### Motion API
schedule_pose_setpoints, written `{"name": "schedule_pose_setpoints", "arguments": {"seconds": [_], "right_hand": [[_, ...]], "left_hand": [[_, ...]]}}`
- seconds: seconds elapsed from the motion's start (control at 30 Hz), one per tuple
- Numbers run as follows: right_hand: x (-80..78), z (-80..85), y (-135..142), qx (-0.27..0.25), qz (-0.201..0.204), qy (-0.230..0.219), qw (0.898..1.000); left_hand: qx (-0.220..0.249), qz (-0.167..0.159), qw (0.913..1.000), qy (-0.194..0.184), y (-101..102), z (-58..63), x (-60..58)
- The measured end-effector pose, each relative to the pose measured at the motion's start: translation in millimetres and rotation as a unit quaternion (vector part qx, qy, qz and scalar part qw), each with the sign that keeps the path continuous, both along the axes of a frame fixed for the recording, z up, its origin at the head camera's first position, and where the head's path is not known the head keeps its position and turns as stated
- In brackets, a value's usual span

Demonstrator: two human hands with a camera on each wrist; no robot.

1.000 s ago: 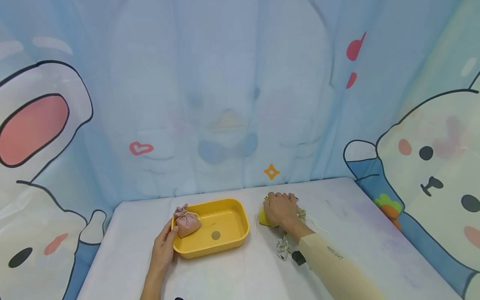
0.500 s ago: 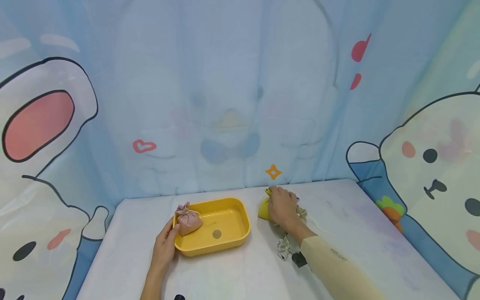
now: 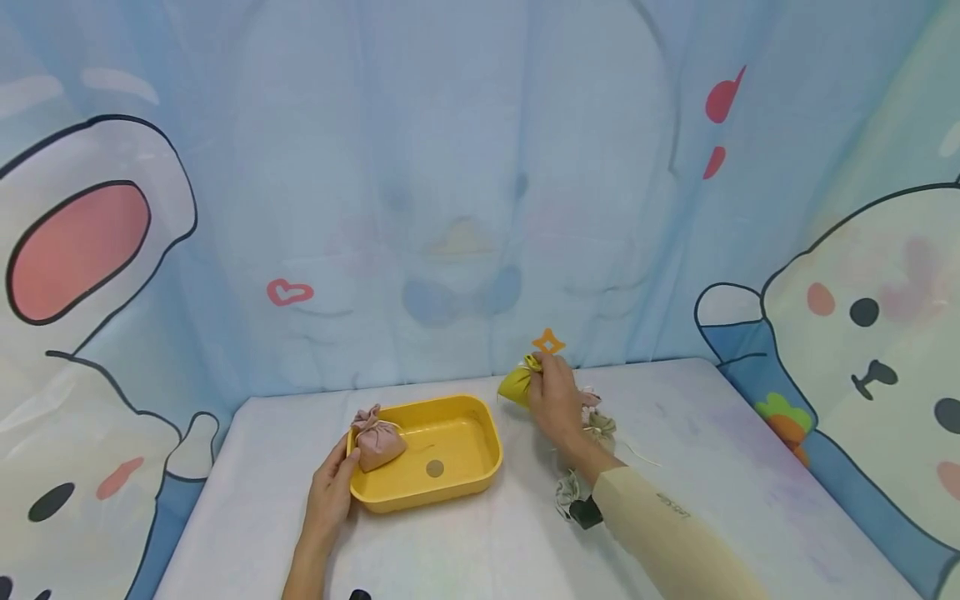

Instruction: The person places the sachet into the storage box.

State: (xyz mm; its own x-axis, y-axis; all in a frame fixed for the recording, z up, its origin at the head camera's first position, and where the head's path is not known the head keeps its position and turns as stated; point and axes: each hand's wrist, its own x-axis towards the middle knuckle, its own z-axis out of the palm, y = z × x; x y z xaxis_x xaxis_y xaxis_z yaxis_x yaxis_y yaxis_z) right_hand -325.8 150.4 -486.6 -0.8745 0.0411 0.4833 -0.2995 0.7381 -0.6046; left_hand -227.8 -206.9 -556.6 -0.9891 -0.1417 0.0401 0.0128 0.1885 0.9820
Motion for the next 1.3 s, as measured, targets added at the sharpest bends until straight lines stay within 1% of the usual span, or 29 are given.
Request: {"name": "schedule_pose_setpoints", "arguments": {"seconds": [0.13,0.3,0.37,0.47,0.7,0.9,1.3], "right_hand": [[5.6,7.9,-17,-0.022,0.043,0.029,0.998],[10.5,16.4,-45,-0.022,0.093,0.068,0.993],[12.5,18.9,-55,-0.017,0.114,0.073,0.991],[16.1,20.6,-68,-0.009,0.139,0.066,0.988],[21.7,18.1,-87,0.007,0.155,0.039,0.987],[24.5,14.2,-97,0.007,0.164,0.024,0.986],[37.6,10.2,-117,0.039,0.207,0.006,0.978]], "left_hand": [[-0.003,0.003,1.0,0.0,0,-1.1,-0.4],[-0.007,0.011,0.9999,-0.004,0,-1.8,0.7],[-0.007,0.013,0.9999,-0.005,0,-2.5,0.5],[-0.007,0.012,0.9999,-0.003,1,-3.5,0.5],[-0.004,0.002,1.0,0.004,3,-4.4,-0.1],[-0.002,0.002,1.0,0.005,3,-2.3,-0.1],[0.001,-0.005,1.0,0.005,1,1.5,-0.2]]}}
